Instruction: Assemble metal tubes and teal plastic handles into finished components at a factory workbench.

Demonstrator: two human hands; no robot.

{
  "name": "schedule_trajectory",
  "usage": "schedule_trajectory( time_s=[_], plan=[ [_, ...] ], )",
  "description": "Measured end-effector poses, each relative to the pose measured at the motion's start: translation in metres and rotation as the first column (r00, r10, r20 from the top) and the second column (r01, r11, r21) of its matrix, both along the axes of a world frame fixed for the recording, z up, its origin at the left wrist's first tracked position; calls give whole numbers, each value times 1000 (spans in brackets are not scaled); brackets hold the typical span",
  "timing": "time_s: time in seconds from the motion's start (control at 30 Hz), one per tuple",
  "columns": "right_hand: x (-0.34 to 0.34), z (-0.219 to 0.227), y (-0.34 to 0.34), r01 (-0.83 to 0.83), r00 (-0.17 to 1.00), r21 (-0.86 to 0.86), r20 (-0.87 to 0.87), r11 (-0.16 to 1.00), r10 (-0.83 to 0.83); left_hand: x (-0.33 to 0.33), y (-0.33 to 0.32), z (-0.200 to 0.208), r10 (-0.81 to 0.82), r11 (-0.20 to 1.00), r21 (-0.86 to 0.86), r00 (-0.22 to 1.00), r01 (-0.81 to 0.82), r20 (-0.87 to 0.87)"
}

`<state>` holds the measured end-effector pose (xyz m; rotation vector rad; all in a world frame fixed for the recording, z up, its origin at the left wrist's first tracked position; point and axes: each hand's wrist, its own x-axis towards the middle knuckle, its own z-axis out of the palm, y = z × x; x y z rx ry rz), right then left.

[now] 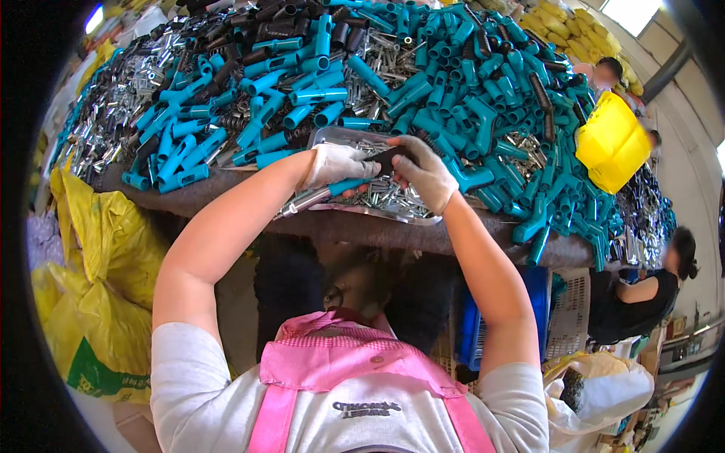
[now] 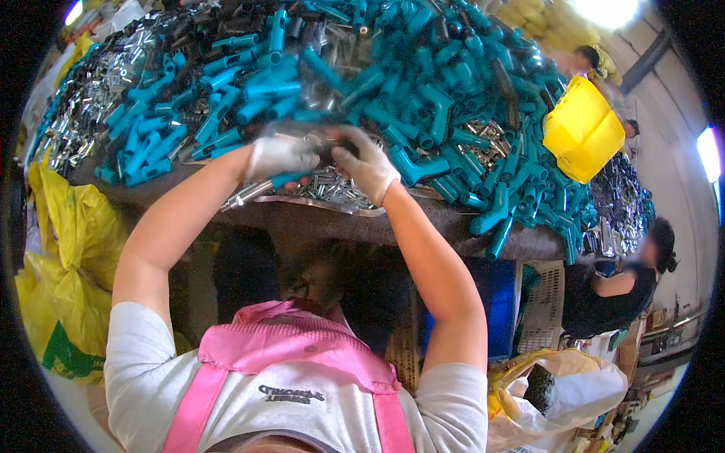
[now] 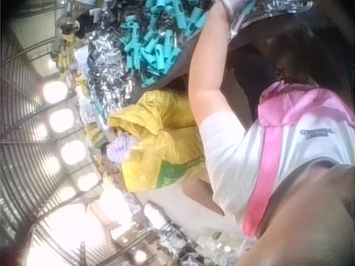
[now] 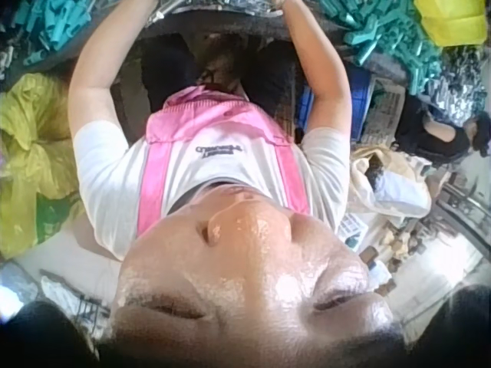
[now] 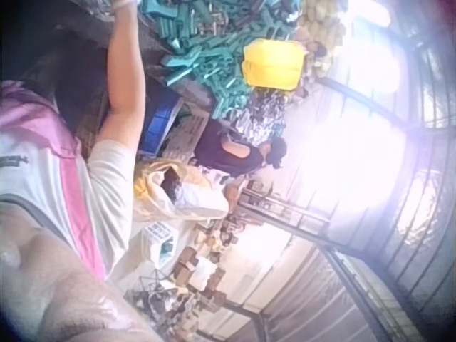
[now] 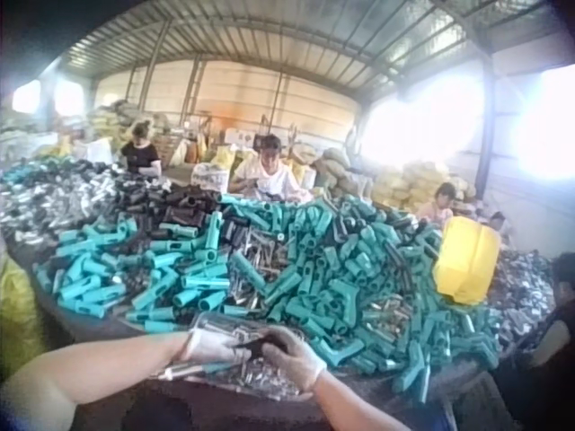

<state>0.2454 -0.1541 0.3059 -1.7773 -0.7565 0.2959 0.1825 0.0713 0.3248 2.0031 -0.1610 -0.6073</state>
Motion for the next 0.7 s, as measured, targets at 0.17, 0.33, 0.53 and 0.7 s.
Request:
schedule_trajectory(
  time_s=[0.17, 0.33, 0.53, 0.7],
  plan=[
    [16, 1, -4, 347, 929, -64, -116, 936, -352, -1, 16, -2, 144, 971, -162, 972, -175, -186],
    [1, -9, 11, 420, 640, 62, 687, 905, -344, 4, 6, 4, 156, 939, -286, 978, -191, -141],
    [1, -6, 23, 150, 888, 199, -459, 968, -44, -5, -3, 7, 108, 865, -422, 922, -271, -372],
    [17, -12, 21, 255, 869, 301, -489, 919, -80, -38, 22, 1, -20, 764, -569, 870, -305, -493]
  ],
)
